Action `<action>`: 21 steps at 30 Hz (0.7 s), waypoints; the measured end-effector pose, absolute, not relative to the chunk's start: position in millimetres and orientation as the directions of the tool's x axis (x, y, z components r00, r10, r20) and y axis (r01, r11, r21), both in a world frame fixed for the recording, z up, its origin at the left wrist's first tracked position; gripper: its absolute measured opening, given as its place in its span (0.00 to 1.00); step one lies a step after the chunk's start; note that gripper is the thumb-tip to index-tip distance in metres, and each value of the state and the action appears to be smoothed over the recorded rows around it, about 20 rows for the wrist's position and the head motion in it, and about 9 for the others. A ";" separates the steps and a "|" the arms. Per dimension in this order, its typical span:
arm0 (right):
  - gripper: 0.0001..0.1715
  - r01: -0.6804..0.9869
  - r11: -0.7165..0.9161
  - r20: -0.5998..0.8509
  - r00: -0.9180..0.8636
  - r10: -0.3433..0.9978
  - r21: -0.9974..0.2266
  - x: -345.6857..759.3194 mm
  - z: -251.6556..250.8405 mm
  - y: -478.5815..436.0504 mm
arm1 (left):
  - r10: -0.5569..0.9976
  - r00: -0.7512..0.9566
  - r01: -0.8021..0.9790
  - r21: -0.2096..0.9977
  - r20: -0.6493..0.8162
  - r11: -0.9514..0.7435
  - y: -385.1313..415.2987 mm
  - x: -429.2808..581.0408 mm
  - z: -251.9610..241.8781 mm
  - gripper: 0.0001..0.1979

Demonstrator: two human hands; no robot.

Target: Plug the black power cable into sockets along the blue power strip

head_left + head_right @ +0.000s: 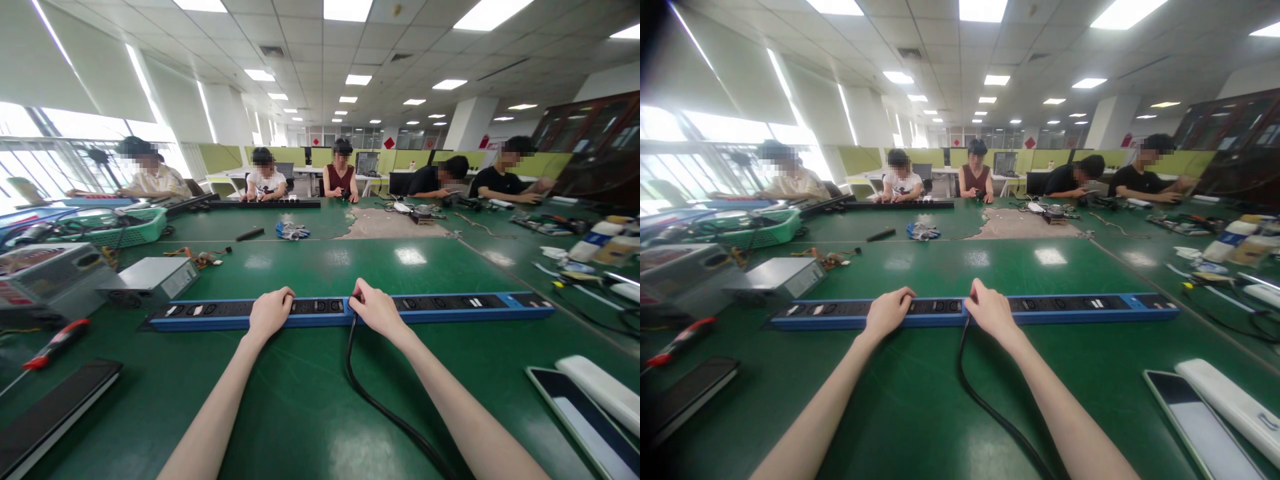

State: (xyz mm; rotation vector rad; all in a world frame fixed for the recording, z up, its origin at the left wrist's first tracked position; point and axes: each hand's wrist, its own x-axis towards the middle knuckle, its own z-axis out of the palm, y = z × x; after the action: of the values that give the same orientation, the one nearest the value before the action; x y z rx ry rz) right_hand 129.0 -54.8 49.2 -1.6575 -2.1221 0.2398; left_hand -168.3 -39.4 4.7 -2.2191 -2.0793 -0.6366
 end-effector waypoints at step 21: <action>0.10 0.878 0.345 0.142 -0.316 0.938 -0.330 133.5 58.2 -51.6 | 0.950 0.006 0.968 0.237 0.313 -0.084 -35.9 -165.5 1.6 0.16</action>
State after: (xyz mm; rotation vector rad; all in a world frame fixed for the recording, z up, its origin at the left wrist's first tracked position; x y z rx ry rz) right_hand 133.5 -51.6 58.2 -1.6152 -2.3066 0.2752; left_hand -165.5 -35.9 1.6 -2.1953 -2.0946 -0.6161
